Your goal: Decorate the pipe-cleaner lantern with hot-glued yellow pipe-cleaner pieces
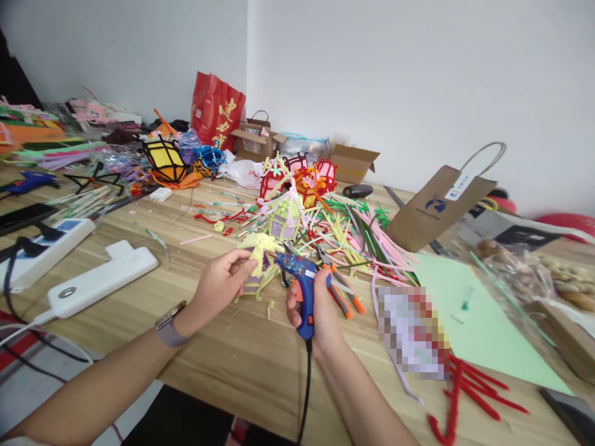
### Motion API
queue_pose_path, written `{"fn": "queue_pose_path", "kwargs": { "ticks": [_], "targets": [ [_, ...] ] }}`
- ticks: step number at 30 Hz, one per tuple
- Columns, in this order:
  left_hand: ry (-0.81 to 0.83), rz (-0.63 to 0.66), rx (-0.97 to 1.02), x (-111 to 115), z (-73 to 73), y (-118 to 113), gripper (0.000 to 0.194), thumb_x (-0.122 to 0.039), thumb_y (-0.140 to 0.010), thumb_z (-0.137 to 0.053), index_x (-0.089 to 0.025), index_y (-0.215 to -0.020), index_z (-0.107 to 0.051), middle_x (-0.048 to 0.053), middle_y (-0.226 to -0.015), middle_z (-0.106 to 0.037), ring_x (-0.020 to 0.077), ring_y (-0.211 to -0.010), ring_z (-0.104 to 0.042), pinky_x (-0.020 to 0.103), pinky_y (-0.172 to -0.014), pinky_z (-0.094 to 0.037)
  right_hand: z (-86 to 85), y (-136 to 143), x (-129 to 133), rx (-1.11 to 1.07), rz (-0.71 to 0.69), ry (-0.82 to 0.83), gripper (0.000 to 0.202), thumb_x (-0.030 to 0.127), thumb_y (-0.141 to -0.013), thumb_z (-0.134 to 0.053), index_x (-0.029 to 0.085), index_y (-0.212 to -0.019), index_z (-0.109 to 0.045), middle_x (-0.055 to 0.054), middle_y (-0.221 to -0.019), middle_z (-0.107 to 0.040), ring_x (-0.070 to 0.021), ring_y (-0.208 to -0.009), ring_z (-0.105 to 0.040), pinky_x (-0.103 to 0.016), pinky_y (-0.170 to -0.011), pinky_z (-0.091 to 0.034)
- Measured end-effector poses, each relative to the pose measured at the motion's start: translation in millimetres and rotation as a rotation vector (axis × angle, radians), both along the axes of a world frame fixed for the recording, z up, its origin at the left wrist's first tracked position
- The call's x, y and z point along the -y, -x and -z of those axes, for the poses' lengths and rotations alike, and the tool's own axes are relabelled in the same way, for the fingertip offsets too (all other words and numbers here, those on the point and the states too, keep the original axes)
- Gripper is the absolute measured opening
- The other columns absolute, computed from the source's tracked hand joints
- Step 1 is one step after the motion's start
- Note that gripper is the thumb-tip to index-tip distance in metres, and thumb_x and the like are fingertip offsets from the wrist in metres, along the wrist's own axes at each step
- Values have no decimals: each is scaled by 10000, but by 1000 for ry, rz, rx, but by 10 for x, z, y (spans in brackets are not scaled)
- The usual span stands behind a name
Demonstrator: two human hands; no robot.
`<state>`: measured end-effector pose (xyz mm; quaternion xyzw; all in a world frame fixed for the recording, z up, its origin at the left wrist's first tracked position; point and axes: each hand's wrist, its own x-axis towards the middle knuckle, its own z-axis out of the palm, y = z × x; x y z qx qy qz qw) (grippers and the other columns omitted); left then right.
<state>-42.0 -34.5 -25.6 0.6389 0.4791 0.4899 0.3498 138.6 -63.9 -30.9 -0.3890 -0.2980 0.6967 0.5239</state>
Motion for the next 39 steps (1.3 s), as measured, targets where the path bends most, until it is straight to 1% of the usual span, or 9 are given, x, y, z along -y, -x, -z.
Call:
{"fn": "queue_pose_path", "kwargs": {
  "ticks": [8,15,21,24,26,30,35,39],
  "targets": [
    [-5,5,2,-6,1,-8,278,-402,-851,-546,-158,-910,-665,17,-725,-705,97,-468,-572,167,-372,-374,12,6,-11,15,18,27,672,824,-583,-597,157,-577,-519,50,-450,-470,-21,-299,-346,-141,-296,-250],
    [-11,-1,3,-9,-8,-8,270,-395,-848,-550,-155,-906,-661,16,-716,-707,109,-497,-602,170,-382,-380,10,1,-6,23,3,29,669,825,-649,-535,165,-555,-486,53,-445,-433,-23,-305,-312,-143,-293,-249],
    [19,0,18,2,-29,-12,280,-403,-838,-558,-157,-920,-663,14,-706,-703,110,-481,-595,172,-370,-385,-5,8,10,44,-4,43,664,828,-612,-567,172,-553,-483,51,-455,-416,-34,-323,-328,-147,-295,-249],
    [22,-3,25,11,-31,-12,287,-407,-834,-558,-155,-919,-665,14,-691,-698,113,-475,-593,173,-362,-384,5,7,13,58,10,33,662,831,-621,-553,176,-559,-483,55,-450,-409,-33,-318,-309,-150,-290,-243],
    [24,-3,31,12,-34,-12,288,-406,-833,-560,-153,-922,-665,14,-683,-694,113,-467,-591,174,-361,-383,17,3,14,58,12,29,667,836,-629,-538,174,-561,-485,55,-448,-414,-29,-313,-303,-147,-291,-248],
    [22,8,39,7,-41,-15,287,-406,-837,-557,-151,-912,-664,18,-698,-699,106,-447,-583,178,-367,-386,34,-7,14,47,4,33,677,835,-616,-552,165,-546,-490,49,-442,-432,-27,-310,-344,-138,-295,-266],
    [24,7,51,8,-37,-17,283,-402,-839,-558,-150,-914,-663,26,-745,-712,105,-470,-593,172,-362,-374,21,-11,24,-3,7,62,652,793,-587,-633,146,-584,-554,22,-474,-530,-15,-293,-374,-127,-288,-264],
    [20,5,47,12,-40,-17,276,-399,-837,-562,-154,-912,-663,23,-727,-710,112,-486,-602,173,-363,-372,15,-23,35,-25,-13,37,633,776,-633,-615,145,-602,-576,6,-501,-573,-15,-289,-378,-130,-283,-276]
  ]
}}
